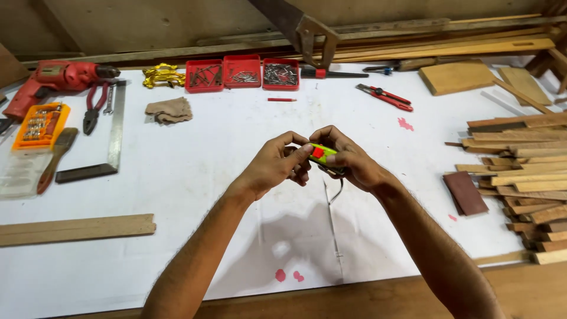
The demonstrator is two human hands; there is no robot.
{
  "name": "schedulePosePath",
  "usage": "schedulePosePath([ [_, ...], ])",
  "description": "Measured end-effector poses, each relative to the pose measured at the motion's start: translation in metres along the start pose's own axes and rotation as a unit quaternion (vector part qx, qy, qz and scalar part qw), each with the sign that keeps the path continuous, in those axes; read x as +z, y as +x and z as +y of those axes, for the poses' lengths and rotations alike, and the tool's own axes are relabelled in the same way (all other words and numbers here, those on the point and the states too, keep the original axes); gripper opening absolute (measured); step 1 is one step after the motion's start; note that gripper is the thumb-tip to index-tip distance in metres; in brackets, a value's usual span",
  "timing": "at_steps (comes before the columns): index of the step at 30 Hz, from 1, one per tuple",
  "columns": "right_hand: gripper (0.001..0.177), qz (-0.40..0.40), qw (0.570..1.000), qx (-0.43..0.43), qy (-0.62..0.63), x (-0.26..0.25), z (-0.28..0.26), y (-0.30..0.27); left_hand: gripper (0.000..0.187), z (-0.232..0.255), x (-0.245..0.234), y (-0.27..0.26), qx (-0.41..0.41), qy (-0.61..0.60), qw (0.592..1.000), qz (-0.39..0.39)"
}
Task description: The recorder is sanding a thin piece of wood using a sanding block at a workbench.
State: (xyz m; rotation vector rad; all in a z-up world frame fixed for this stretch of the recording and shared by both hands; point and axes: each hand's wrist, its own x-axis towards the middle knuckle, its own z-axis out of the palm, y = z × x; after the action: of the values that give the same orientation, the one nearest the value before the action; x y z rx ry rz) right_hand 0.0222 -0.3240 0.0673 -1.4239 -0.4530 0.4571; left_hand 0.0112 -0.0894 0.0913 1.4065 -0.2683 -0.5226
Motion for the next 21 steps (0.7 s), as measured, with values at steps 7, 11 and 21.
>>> schedulePosePath([
  [7,0.064,0.035,0.985,0.073,-0.151,0.084,-0.016,0.102,0.034,-0.003,-0.115,-0.041,0.060,0.024,0.991,0.116],
  [11,0.071,0.028,0.970,0.025,-0.240,0.138,-0.005,0.165,0.035,-0.008,-0.179,-0.070,0.054,0.081,0.973,0.211],
  [21,0.086,0.012,0.934,-0.060,-0.353,0.208,0.071,0.281,0.055,-0.045,-0.304,-0.101,0.018,0.275,0.913,0.300],
])
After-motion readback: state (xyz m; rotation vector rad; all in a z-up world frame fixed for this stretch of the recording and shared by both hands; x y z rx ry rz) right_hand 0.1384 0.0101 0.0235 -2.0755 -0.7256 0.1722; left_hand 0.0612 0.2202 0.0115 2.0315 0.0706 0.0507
